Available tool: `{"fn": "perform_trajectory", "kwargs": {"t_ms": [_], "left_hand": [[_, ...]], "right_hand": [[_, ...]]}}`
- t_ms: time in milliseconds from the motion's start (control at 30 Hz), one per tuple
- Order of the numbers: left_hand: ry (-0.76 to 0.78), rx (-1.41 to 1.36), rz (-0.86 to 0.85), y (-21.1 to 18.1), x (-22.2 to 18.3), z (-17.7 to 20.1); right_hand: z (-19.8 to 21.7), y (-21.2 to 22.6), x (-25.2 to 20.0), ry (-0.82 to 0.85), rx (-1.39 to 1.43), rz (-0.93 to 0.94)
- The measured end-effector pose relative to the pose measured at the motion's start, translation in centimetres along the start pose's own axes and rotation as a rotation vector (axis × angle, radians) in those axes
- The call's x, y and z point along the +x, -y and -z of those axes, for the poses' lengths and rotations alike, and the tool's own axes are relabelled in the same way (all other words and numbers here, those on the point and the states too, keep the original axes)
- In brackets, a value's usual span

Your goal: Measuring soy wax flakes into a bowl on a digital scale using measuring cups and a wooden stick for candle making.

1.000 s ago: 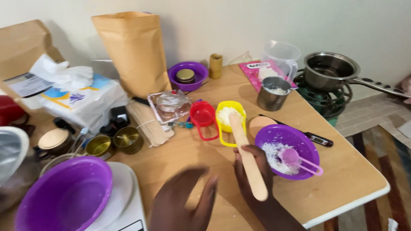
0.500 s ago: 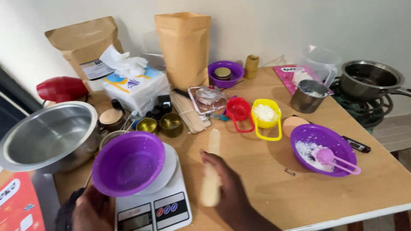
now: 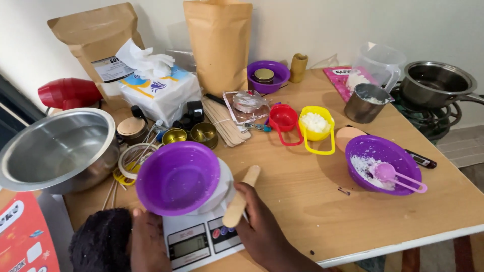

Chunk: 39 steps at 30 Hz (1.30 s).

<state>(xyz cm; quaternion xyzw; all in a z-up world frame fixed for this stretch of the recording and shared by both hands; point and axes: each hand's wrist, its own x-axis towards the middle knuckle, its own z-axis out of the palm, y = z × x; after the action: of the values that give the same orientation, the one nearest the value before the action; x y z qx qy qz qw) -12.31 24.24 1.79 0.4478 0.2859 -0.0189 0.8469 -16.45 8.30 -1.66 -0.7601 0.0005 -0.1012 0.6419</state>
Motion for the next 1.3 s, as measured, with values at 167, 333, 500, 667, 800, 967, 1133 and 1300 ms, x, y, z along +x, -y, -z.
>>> {"fn": "perform_trajectory", "kwargs": {"t_ms": [167, 333, 500, 667, 800, 967, 1133, 1300], "left_hand": [[0.214, -0.089, -0.113, 7.6, 5.4, 2.7], [0.314, -0.168, 0.019, 7.1, 0.4, -2.3], [0.256, 0.270, 0.087, 5.3, -3.3, -5.5], [0.290, 0.569, -0.073, 3.3, -5.0, -6.6], [0.252, 0.532, -0.177, 3.0, -3.1, -7.0], [0.374, 0.348, -0.295, 2.6, -0.2, -8.8], [0.281, 0.470, -0.113, 0.6, -3.4, -11.6], [0.273, 0.180, -0.060, 1.8, -3.6, -12.0]], "right_hand": [[2.9, -1.2, -1.4, -0.161, -0.082, 0.042], [6.5, -1.6, -1.8, -0.266, -0.153, 0.032], [9.0, -1.2, -1.8, -0.352, -0.273, 0.078], [10.1, -1.6, -2.1, -0.344, -0.257, 0.097], [9.1, -0.7, -3.3, -0.538, -0.288, 0.336], [8.2, -0.6, -0.6, -0.480, -0.150, 0.470], [7.7, 0.2, 1.1, -0.471, -0.119, 0.396], [7.8, 1.6, 0.9, -0.551, -0.179, 0.478]]}}
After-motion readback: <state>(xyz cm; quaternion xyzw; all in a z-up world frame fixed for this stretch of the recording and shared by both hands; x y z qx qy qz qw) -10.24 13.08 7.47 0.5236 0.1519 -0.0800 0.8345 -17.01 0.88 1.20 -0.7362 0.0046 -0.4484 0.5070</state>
